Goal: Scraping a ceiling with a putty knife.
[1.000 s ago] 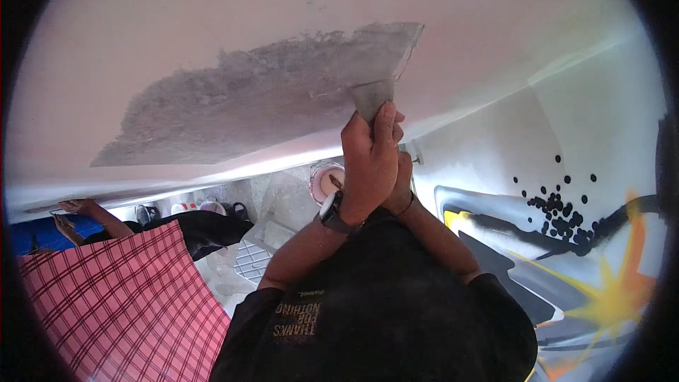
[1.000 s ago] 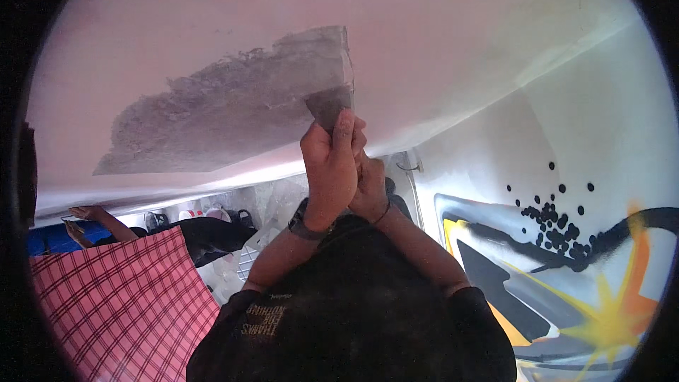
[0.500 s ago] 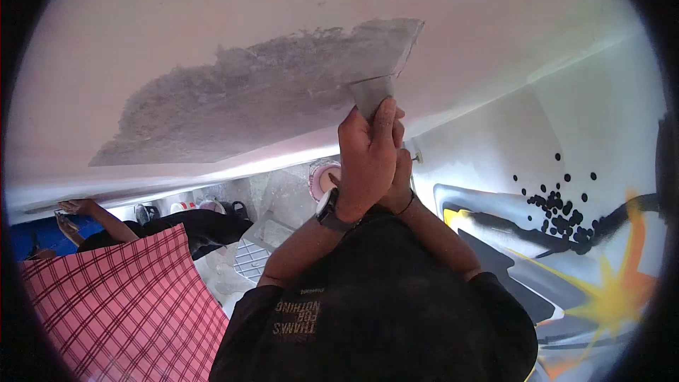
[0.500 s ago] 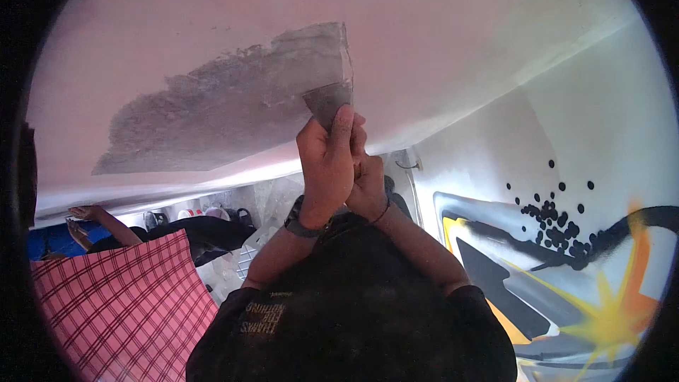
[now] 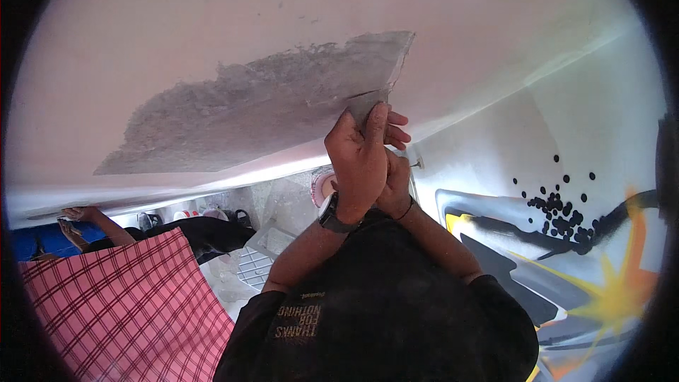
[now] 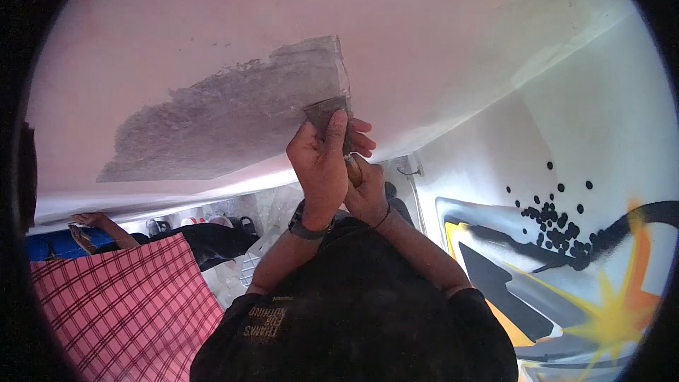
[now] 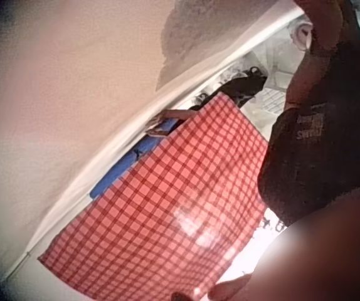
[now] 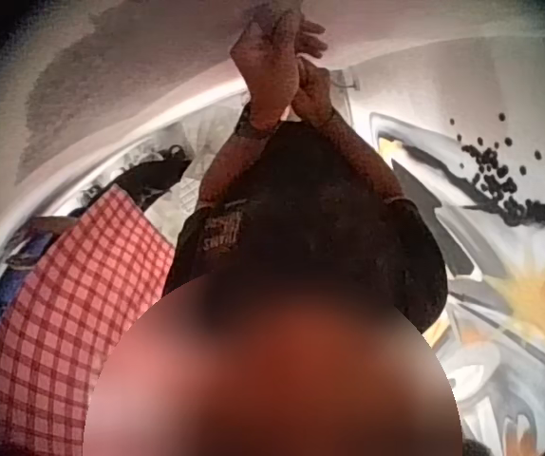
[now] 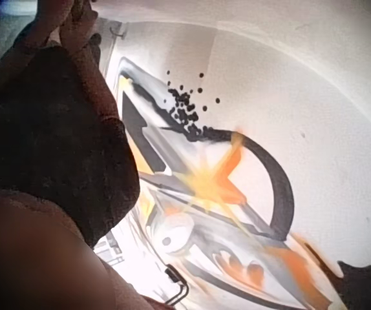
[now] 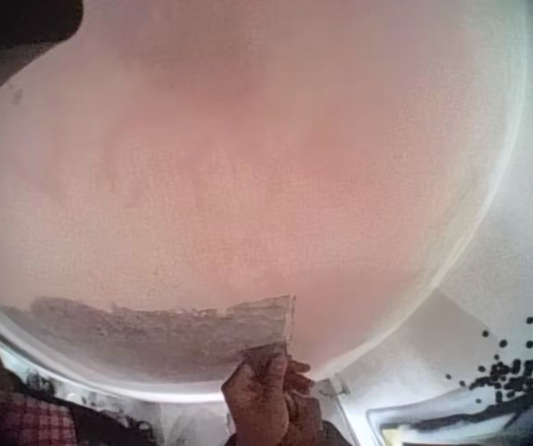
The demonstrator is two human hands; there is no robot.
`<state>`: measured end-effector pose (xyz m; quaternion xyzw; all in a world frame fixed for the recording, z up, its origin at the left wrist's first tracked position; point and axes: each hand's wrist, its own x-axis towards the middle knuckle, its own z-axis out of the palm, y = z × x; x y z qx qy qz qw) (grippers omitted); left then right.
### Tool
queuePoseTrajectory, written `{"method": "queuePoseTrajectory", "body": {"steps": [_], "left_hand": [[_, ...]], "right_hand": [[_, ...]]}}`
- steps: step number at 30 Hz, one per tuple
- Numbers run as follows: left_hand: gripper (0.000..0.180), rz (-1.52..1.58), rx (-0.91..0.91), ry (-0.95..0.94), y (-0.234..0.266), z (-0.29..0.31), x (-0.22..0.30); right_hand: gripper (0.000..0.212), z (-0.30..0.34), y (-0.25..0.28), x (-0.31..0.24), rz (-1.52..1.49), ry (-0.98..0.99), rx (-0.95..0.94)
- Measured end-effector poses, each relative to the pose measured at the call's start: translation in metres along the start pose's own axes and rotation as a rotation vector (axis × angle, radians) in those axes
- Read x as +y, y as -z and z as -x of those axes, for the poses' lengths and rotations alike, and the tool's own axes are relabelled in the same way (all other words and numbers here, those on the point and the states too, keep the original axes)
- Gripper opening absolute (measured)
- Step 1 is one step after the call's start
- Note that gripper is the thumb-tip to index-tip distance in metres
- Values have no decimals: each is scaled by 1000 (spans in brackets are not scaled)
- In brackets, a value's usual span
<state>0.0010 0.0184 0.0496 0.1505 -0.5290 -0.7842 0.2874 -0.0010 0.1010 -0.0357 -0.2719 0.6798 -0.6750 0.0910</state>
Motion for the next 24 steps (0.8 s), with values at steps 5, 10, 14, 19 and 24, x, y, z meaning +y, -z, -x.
{"method": "queuePoseTrajectory", "body": {"steps": [5,10,14,19,24], "left_hand": [[19,-32,-22,18,2,-3,8],[19,-26,0,42,4,-8,14],[20,-26,12,67,2,-7,14],[21,-24,-12,50,1,-6,21],[21,-57,-6,54,9,-8,23]], "right_hand": [[25,-4,-3,4,55,99,-22],[27,-12,-9,-13,41,71,-17],[26,-9,-12,-16,-117,-73,43],[22,-6,-9,-3,-51,40,4],[21,-8,-16,-7,-25,1,-9]]}}
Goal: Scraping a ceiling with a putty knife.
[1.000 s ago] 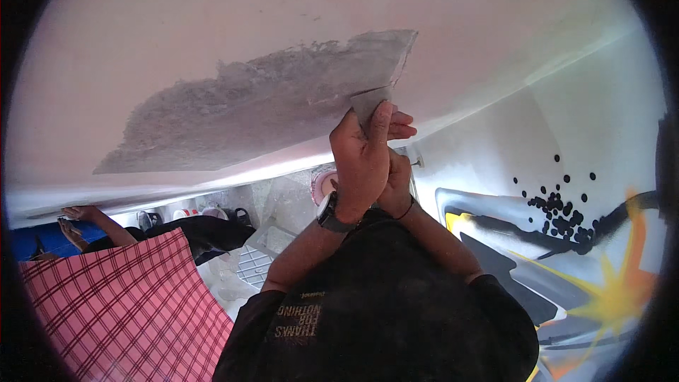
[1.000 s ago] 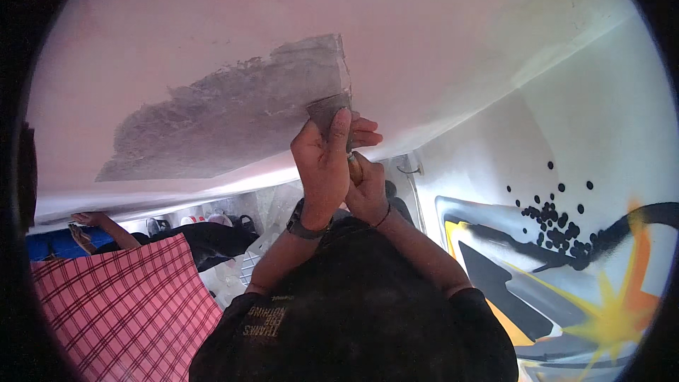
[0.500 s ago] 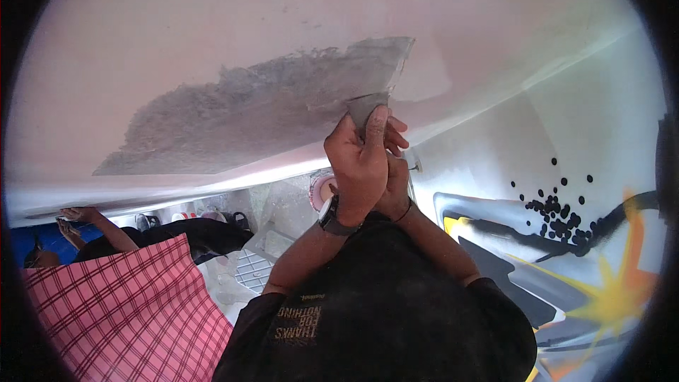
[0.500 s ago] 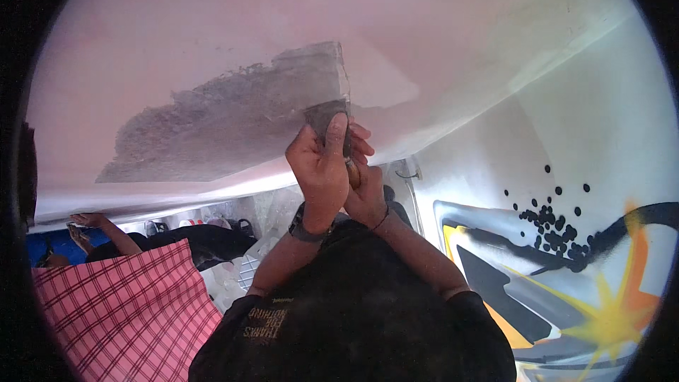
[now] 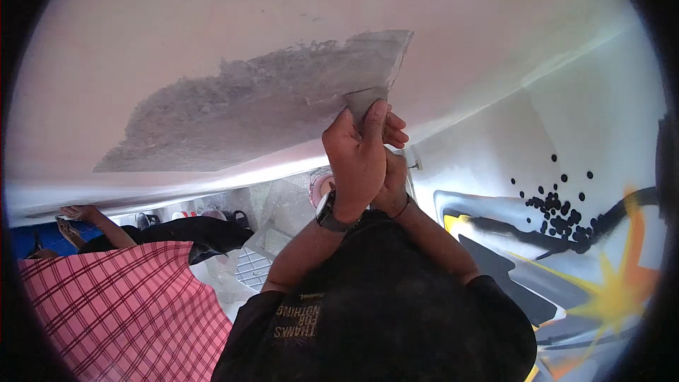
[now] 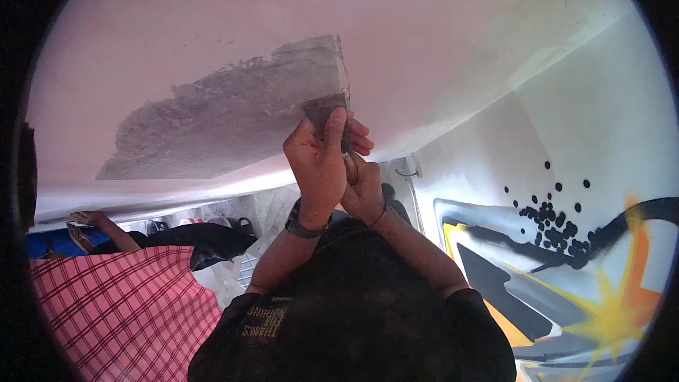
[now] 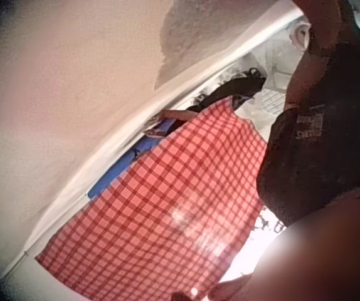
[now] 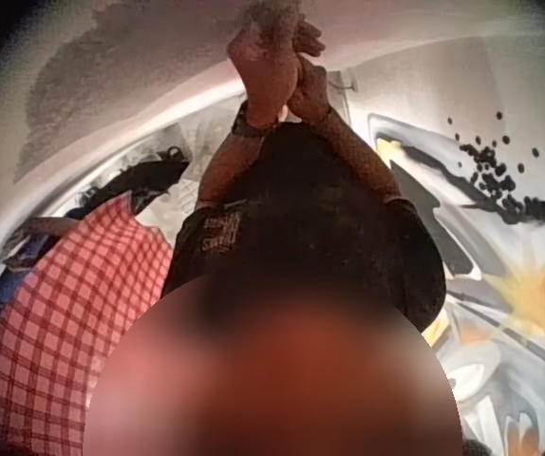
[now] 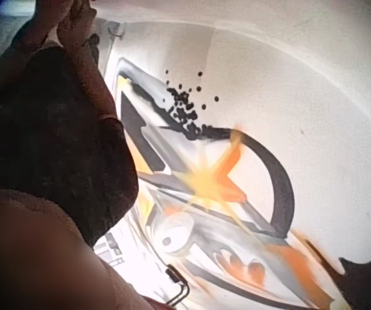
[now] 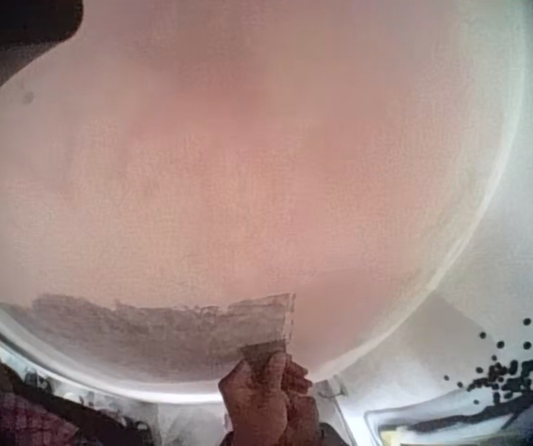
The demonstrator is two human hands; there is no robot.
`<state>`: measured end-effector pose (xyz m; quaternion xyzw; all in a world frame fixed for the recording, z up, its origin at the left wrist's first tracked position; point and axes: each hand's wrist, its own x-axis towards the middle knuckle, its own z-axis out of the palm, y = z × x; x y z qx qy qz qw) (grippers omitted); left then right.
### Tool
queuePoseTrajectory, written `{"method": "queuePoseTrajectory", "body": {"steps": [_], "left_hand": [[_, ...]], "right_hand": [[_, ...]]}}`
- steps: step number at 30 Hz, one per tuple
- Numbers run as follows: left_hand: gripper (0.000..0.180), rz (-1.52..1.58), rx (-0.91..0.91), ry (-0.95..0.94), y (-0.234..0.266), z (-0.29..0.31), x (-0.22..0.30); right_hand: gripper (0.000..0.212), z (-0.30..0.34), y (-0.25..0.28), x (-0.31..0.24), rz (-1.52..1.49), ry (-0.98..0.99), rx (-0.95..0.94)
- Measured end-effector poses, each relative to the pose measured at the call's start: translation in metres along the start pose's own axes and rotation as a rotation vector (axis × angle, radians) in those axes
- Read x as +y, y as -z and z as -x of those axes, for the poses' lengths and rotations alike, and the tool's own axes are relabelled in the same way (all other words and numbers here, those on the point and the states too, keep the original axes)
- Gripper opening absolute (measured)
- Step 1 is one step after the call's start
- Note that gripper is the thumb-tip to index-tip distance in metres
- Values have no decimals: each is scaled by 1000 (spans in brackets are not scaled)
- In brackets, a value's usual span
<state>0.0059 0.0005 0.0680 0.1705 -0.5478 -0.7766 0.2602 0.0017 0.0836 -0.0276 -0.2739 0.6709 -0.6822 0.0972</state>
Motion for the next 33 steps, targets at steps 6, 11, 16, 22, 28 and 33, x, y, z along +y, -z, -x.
{"method": "queuePoseTrajectory", "body": {"steps": [6,11,16,22,28,33], "left_hand": [[21,-12,-5,-8,3,2,-4],[21,-5,-36,-66,-4,0,2],[21,10,10,33,-4,2,-12],[23,-11,29,51,-7,5,-6],[22,-1,5,-4,-14,4,2],[23,-14,21,50,-6,6,-9]], "right_hand": [[23,3,1,2,29,-4,-8],[24,-3,-2,-9,10,46,25],[26,7,8,12,9,-21,-6],[30,8,8,7,4,21,12],[30,6,8,6,-59,16,2],[29,12,7,3,-58,-64,6]]}}
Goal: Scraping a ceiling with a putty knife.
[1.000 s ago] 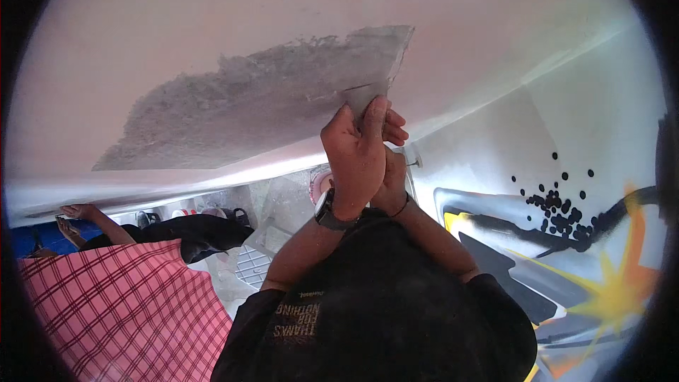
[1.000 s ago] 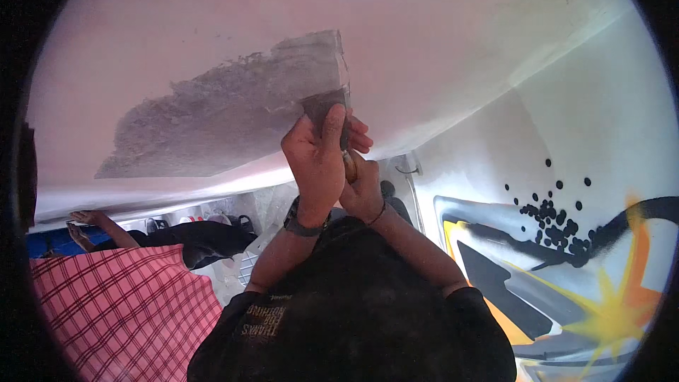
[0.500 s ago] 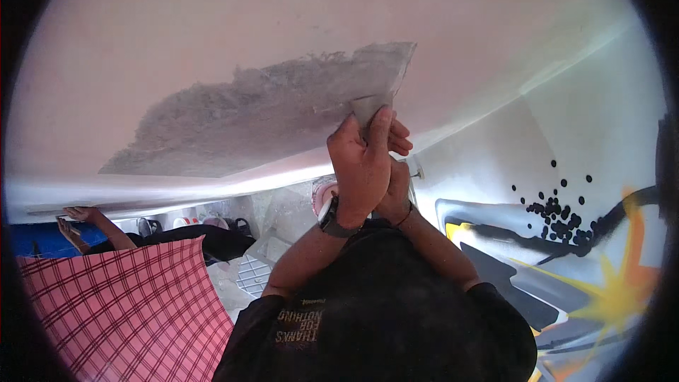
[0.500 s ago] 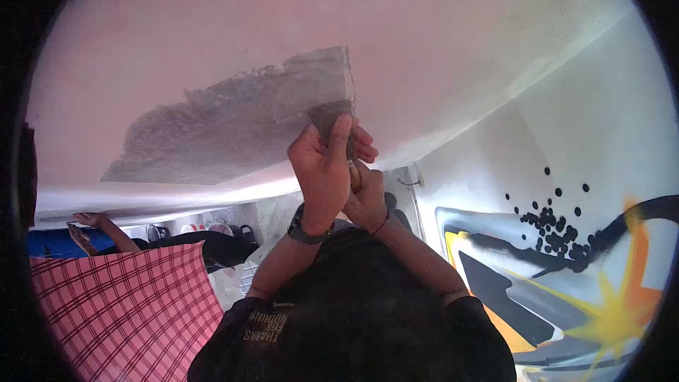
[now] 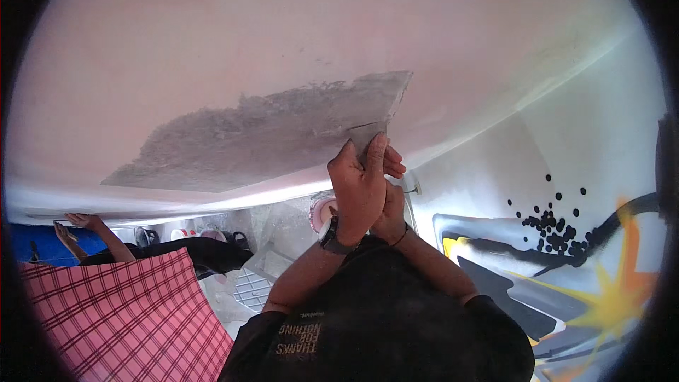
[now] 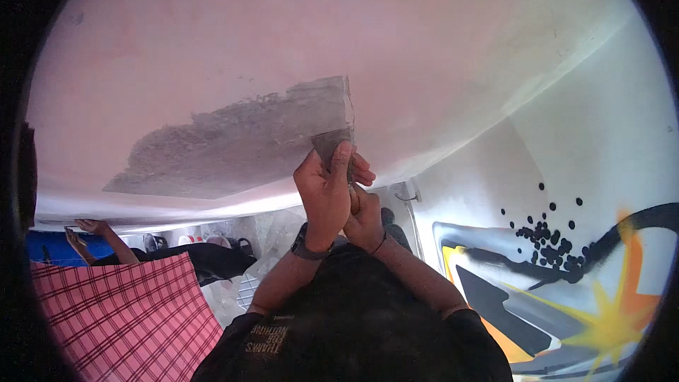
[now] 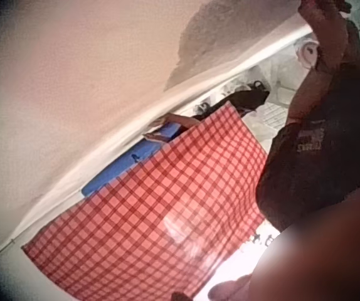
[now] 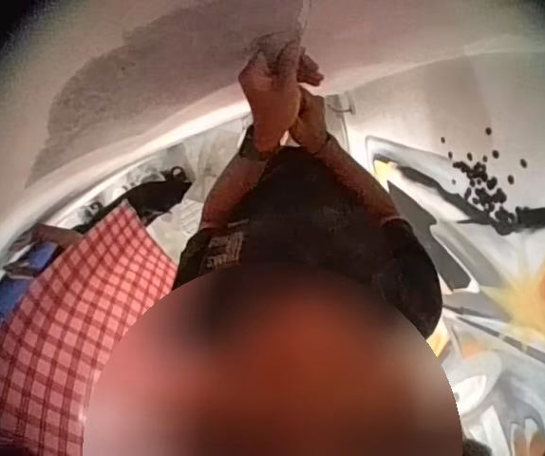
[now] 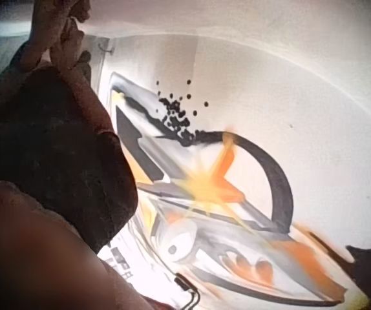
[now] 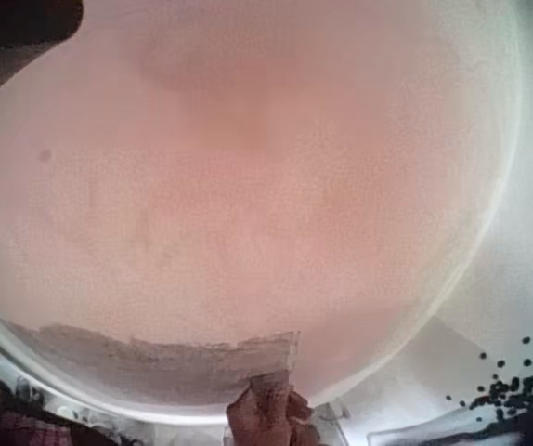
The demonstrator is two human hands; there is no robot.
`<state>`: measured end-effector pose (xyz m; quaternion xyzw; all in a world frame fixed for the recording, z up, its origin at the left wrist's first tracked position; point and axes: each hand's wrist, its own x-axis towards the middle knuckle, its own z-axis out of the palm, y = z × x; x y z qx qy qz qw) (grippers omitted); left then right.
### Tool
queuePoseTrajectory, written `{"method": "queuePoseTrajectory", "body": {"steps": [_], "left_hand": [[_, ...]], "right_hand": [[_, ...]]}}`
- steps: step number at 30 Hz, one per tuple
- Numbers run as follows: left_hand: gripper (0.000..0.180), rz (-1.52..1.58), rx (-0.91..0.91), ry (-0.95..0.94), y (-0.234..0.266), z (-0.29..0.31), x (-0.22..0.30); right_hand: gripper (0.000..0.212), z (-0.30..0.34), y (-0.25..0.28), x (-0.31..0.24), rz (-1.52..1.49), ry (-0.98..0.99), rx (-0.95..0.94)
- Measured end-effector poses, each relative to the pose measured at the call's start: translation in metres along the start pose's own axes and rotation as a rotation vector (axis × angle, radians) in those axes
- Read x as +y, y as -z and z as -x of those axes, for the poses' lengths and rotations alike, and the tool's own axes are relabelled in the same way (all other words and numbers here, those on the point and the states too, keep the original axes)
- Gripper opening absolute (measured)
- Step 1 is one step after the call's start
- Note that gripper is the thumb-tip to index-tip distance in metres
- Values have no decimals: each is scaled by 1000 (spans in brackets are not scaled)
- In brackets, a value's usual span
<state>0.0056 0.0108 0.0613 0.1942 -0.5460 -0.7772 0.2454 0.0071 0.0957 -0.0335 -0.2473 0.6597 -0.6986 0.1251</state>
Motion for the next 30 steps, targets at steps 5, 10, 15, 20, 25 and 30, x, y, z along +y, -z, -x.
{"method": "queuePoseTrajectory", "body": {"steps": [5,10,15,20,25,30], "left_hand": [[21,17,-45,-90,-11,-7,20],[21,-9,-24,-67,-4,-9,5],[25,116,-79,-92,1,-7,11],[25,31,-93,-45,5,-11,14],[26,3,-77,-89,2,-10,12],[26,45,-79,-151,-7,-11,18]], "right_hand": [[26,-19,0,-24,49,123,-5],[27,-16,4,-5,64,58,2],[24,-16,0,-9,91,83,-28],[22,-17,-4,-11,59,82,5],[24,-25,-11,-34,-89,120,27],[22,-24,-2,-29,106,156,32]]}}
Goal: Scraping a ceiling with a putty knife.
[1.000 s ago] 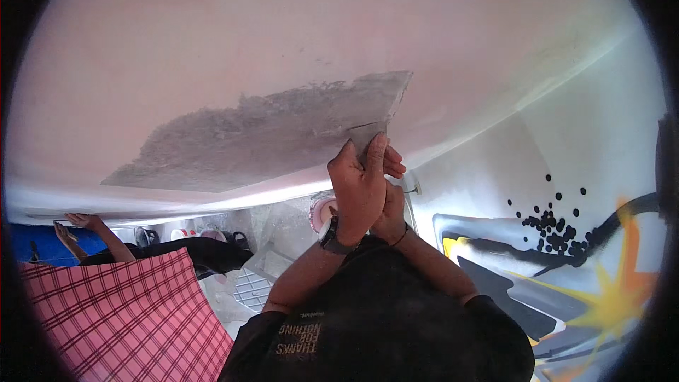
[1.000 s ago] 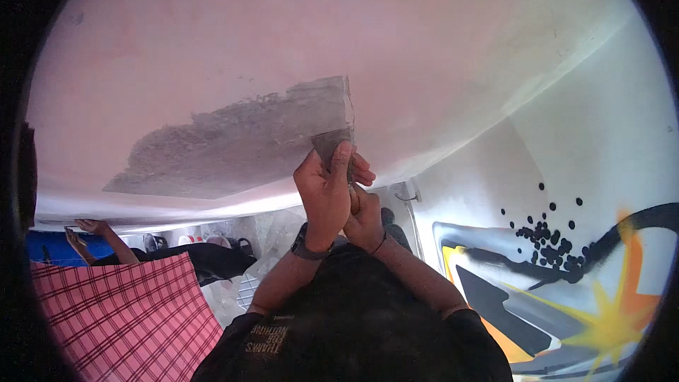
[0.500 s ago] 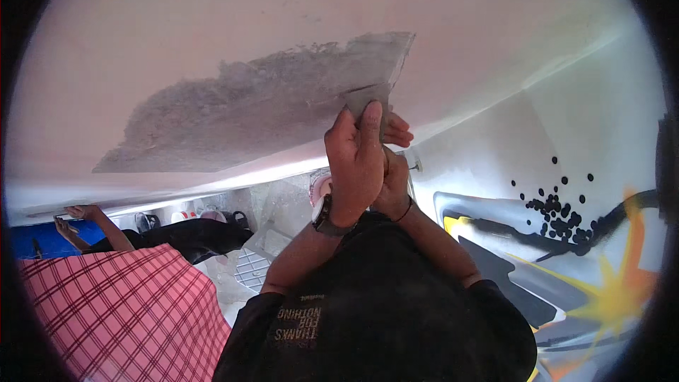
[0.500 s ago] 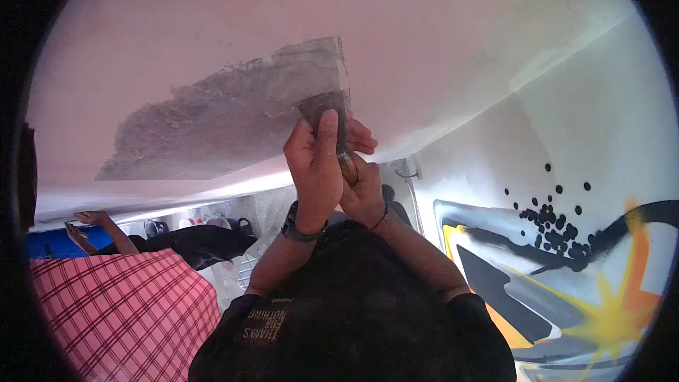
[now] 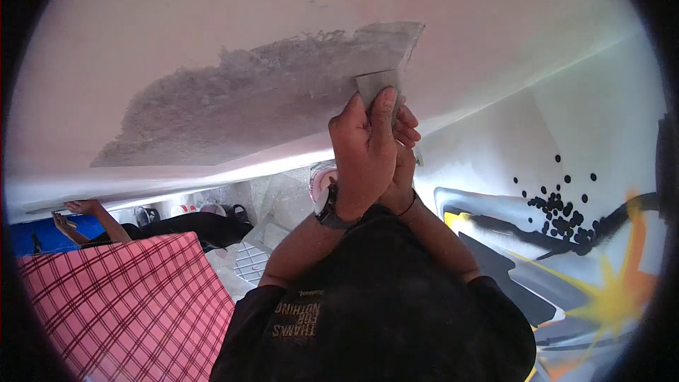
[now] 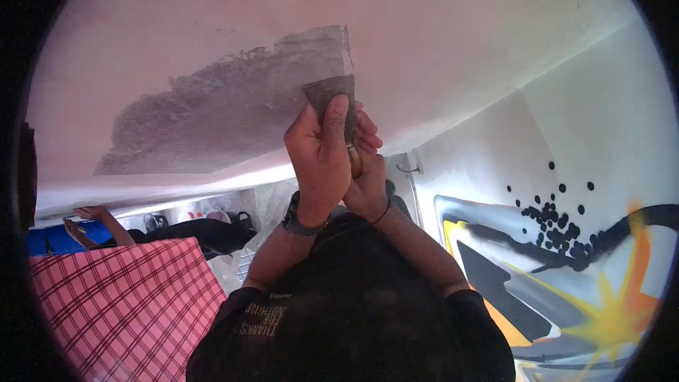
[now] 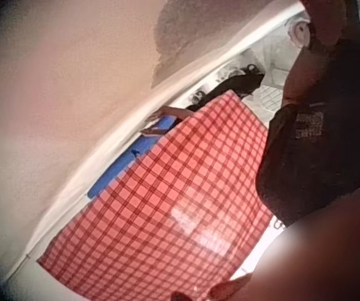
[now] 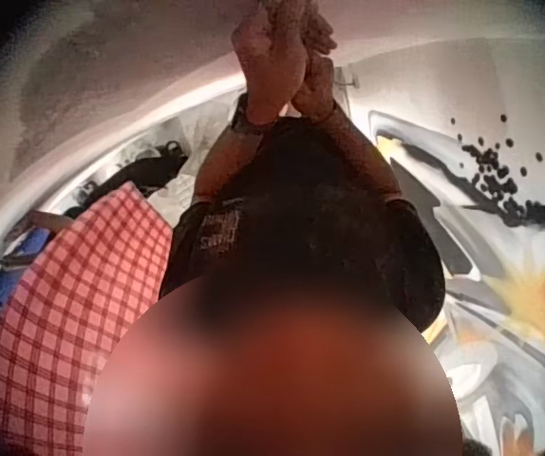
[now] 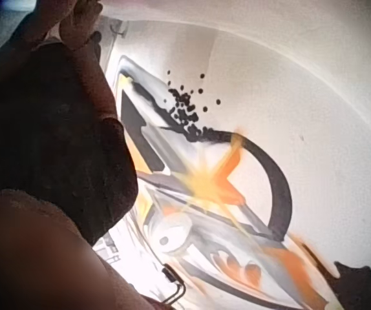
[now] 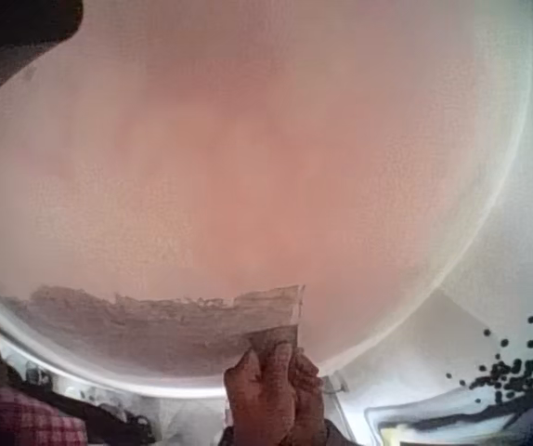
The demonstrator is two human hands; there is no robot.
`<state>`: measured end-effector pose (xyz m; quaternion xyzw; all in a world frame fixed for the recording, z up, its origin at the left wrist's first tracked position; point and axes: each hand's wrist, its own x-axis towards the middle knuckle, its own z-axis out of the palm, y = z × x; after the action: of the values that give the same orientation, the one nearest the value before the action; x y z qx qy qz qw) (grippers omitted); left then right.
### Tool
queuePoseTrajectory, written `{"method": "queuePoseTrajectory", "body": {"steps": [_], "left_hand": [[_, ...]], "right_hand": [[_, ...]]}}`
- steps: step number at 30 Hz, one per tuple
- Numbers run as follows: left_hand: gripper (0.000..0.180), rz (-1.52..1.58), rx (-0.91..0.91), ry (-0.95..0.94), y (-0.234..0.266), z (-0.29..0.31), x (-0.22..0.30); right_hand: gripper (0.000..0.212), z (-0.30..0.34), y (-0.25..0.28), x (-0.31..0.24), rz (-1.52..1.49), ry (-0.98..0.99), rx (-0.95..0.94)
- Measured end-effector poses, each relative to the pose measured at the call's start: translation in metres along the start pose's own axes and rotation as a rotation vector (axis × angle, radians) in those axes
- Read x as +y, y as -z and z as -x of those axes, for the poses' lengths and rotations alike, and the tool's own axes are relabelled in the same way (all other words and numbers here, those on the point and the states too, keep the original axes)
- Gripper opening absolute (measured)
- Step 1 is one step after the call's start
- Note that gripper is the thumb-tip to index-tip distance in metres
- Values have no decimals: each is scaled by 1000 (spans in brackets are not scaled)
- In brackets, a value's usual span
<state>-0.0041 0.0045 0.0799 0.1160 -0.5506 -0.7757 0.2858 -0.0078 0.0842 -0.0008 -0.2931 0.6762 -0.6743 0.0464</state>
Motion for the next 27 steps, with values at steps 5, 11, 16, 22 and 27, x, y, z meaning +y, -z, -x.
{"method": "queuePoseTrajectory", "body": {"steps": [5,11,16,22,27], "left_hand": [[26,-28,38,109,4,9,-3],[28,13,46,100,5,8,-4],[27,4,44,113,6,7,3],[27,2,70,137,11,2,7],[27,47,84,143,14,4,8]], "right_hand": [[24,3,-4,-4,-37,27,38],[23,10,1,-1,-63,-97,-41],[22,12,4,-2,-17,-55,-80],[30,7,-2,-3,-41,-156,-99],[27,12,1,-3,-30,-311,-186]]}}
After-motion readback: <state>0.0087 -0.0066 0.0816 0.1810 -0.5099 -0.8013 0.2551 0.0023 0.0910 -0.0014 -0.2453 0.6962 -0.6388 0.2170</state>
